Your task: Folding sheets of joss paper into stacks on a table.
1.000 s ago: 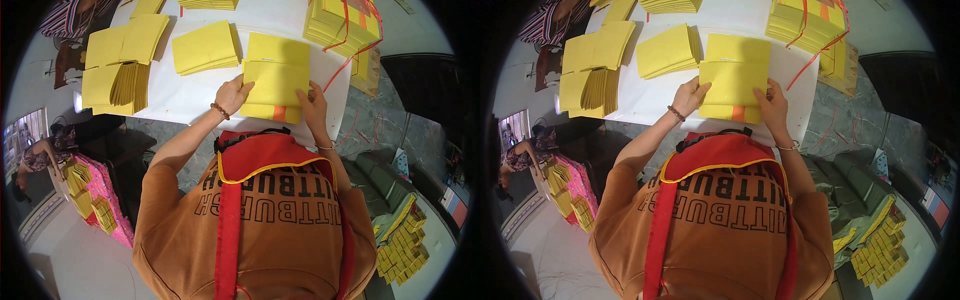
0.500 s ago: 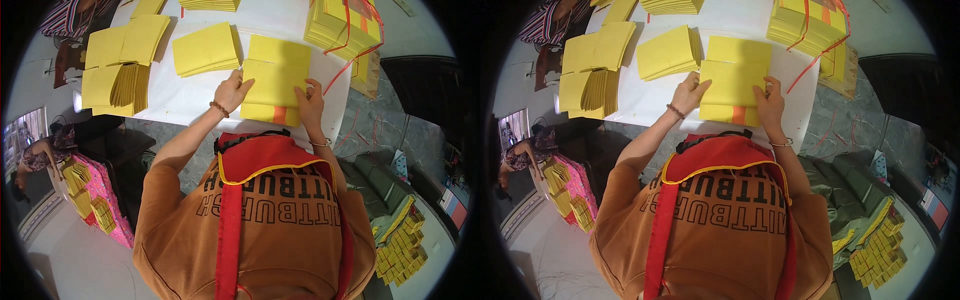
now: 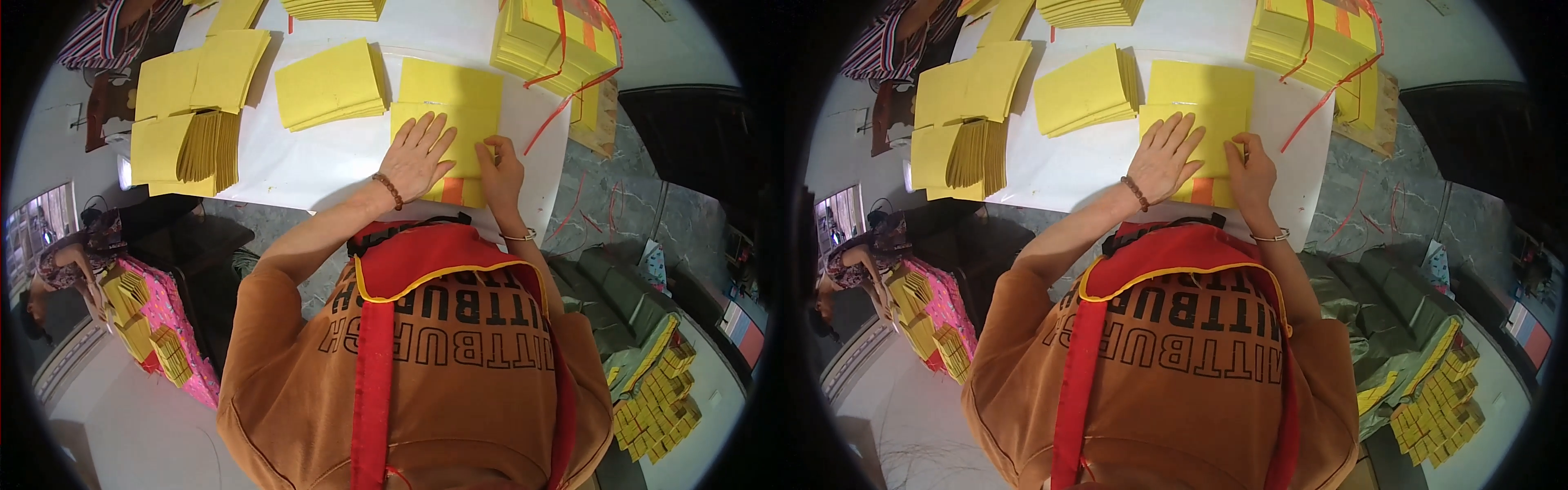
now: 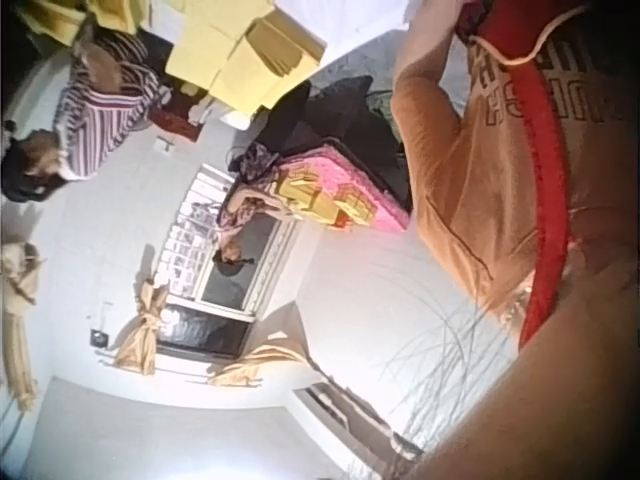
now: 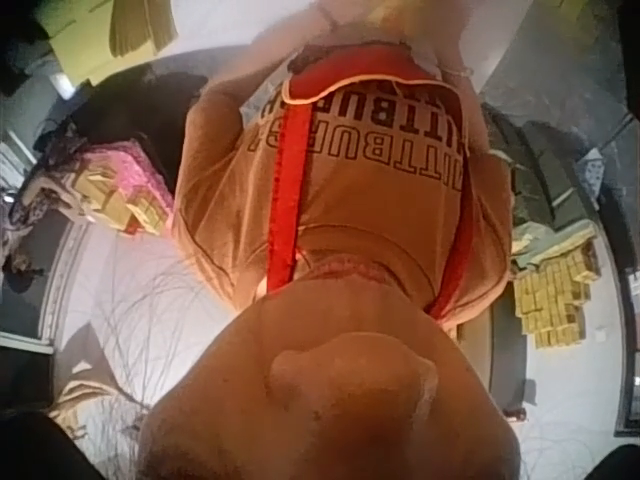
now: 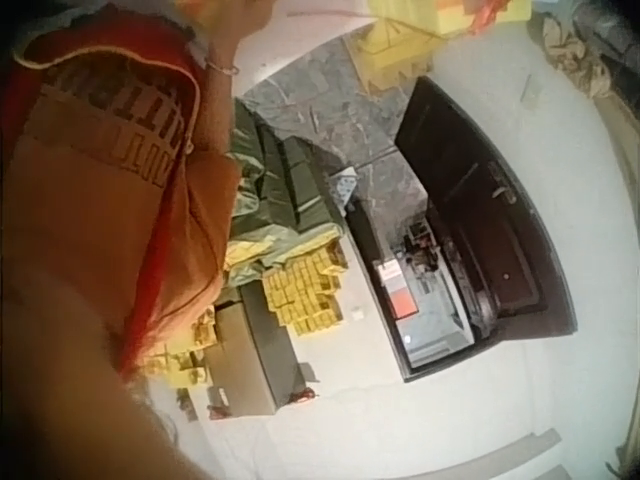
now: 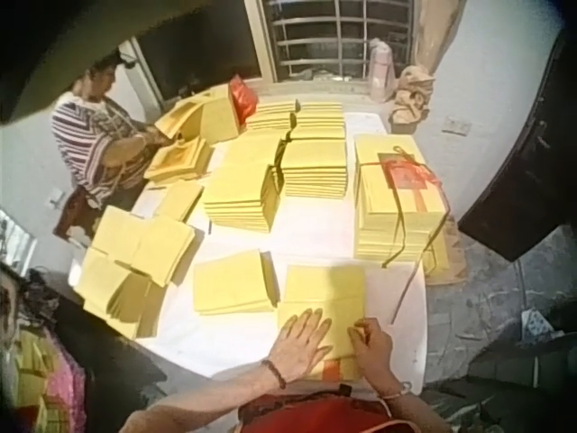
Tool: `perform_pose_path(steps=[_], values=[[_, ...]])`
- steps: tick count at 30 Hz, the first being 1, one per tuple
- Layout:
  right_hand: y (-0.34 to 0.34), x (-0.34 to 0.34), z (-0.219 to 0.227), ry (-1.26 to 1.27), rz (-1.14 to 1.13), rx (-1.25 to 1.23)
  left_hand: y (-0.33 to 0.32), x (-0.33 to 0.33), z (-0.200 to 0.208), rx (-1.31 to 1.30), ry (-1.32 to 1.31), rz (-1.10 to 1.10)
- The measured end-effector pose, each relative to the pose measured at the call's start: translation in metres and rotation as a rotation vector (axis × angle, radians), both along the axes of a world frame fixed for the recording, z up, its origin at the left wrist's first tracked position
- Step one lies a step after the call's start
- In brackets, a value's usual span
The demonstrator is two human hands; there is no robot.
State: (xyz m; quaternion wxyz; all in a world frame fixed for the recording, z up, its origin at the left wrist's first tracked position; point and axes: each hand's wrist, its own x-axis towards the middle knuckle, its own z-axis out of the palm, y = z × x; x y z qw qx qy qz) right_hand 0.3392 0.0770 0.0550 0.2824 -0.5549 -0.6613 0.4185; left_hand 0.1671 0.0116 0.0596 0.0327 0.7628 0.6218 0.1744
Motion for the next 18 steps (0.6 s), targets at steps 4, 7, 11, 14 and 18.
perform_pose_path(steps=[4, 7, 11, 14, 18], values=[[-0.012, 0.005, 0.010, -0.443, 0.254, 0.625, 0.001, 0.002, -0.001, -0.019, 0.023, -0.005], [-0.027, 0.008, 0.004, -0.552, 0.508, 0.630, 0.003, 0.001, 0.000, -0.029, 0.072, -0.013], [-0.032, 0.008, 0.000, -0.572, 0.585, 0.477, 0.000, -0.008, 0.004, -0.014, -0.034, -0.072], [-0.035, 0.007, 0.003, -0.574, 0.557, 0.471, -0.001, -0.015, 0.010, -0.020, -0.058, -0.165], [-0.017, 0.026, -0.009, 0.051, 0.554, 0.244, -0.002, -0.007, 0.013, 0.012, 0.235, -0.224]])
